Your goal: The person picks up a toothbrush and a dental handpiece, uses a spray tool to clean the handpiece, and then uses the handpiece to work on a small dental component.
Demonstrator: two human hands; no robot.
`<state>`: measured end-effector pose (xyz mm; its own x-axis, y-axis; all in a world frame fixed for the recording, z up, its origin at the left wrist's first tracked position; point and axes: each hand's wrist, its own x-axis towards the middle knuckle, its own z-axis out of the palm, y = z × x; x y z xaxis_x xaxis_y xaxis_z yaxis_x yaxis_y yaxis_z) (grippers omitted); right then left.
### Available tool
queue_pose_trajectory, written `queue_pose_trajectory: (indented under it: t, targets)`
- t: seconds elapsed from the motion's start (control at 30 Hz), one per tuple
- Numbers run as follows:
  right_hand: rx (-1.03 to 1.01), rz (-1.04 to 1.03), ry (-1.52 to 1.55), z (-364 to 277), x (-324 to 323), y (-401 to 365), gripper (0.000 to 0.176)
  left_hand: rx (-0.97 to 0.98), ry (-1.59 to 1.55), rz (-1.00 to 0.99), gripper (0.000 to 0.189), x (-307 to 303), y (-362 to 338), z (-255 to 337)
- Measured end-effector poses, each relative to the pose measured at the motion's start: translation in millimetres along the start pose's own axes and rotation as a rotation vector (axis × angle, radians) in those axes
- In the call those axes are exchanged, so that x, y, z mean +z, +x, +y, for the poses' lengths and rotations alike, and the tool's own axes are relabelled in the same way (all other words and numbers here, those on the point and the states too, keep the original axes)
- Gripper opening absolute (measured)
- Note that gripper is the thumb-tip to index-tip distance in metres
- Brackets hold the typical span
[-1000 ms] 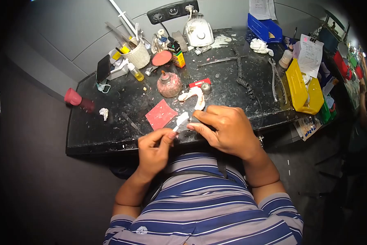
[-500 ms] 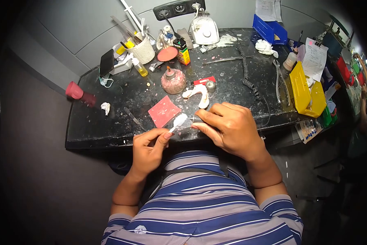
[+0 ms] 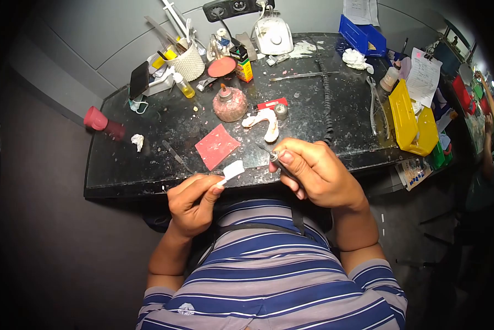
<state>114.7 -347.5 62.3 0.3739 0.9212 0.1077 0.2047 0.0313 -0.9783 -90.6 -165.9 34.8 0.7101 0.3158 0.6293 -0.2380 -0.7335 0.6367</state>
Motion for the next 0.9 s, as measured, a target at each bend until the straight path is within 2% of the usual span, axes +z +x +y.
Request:
queue_pose_trajectory:
  t: [0.07, 0.3, 0.37, 0.43, 0.5, 0.57, 0.63, 0.7, 0.73, 0.77, 0.83, 0.9]
  targets:
    - [0.060, -0.105, 0.210, 1, -2, -2, 0.038, 0.060, 0.005, -0.042, 0.008, 1, 6, 3]
    - [0.116, -0.246, 0.455, 5, -4, -1, 0.041, 0.161, -0.055, -0.070, 0.007, 11, 25, 3]
    - [0.131, -0.261, 0.537, 10, -4, 0, 0.042, -0.010, 0.082, 0.071, 0.007, 10, 27, -1]
    - [0.127, -0.288, 0.563, 12, -5, -1, 0.043, -0.288, -0.090, 0.187, 0.016, 7, 30, -6]
    - [0.122, -0.310, 0.589, 12, -6, -2, 0.043, -0.279, -0.088, 0.199, 0.016, 2, 30, -2]
    - [0.131, -0.296, 0.640, 12, -5, -1, 0.044, 0.025, 0.021, 0.074, 0.015, 0, 27, -1]
    - [0.141, -0.301, 0.657, 12, -4, 1, 0.044, 0.081, -0.077, -0.017, 0.010, 11, 24, 9]
    - [0.150, -0.312, 0.674, 15, -3, 3, 0.044, -0.061, -0.007, 0.012, 0.012, 15, 21, 6]
    - [0.162, -0.322, 0.678, 18, -3, 4, 0.044, -0.249, -0.018, 0.095, 0.015, 18, 22, 0]
    - [0.171, -0.330, 0.680, 19, -3, 4, 0.044, -0.356, -0.071, 0.123, 0.016, 13, 25, -4]
    - [0.177, -0.324, 0.687, 18, -3, 7, 0.044, -0.279, -0.011, 0.101, 0.016, 7, 26, -1]
    - [0.199, -0.316, 0.702, 18, -1, 5, 0.044, -0.038, -0.017, 0.036, 0.019, 13, 22, 11]
